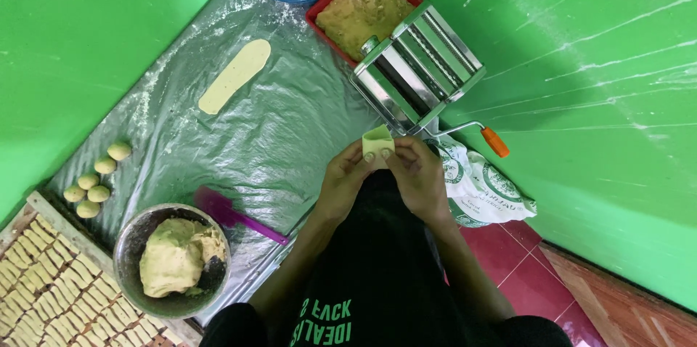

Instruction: Prepare and shape dough using a manual roller and hand folding techniques

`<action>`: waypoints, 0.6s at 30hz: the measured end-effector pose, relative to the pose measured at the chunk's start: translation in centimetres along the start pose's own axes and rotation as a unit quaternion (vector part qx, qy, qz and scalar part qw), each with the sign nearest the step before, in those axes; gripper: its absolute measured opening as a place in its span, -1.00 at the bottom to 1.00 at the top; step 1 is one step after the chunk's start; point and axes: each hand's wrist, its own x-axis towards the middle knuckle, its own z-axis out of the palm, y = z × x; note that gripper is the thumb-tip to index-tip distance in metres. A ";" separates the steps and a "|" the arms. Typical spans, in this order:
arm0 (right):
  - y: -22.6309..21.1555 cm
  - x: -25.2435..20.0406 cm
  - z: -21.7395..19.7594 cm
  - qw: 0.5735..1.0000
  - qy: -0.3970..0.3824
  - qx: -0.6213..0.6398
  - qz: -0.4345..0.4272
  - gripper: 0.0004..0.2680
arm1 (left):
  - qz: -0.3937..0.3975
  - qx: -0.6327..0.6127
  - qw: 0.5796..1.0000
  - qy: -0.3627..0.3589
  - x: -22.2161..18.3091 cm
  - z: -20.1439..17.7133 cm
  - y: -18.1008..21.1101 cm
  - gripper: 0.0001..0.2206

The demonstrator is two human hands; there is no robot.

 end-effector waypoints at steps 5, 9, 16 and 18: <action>0.3 -0.1 -0.1 0.985 0.058 -0.114 -0.117 -0.86 | 0.008 -0.024 1.000 0.014 -0.2 0.3 -0.4 -0.64; 0.8 0.0 0.4 0.985 0.076 -0.091 -0.126 -0.79 | 0.003 -0.034 0.999 0.017 -0.2 -0.3 -1.2 -0.64; 1.0 -0.3 0.6 0.964 0.122 -0.122 -0.205 -0.88 | 0.014 -0.054 0.998 0.007 -0.3 0.2 -0.6 -0.62; 0.9 -0.2 0.7 0.958 0.139 -0.115 -0.222 -0.88 | 0.025 -0.035 0.999 0.003 -0.4 0.4 -0.2 -0.62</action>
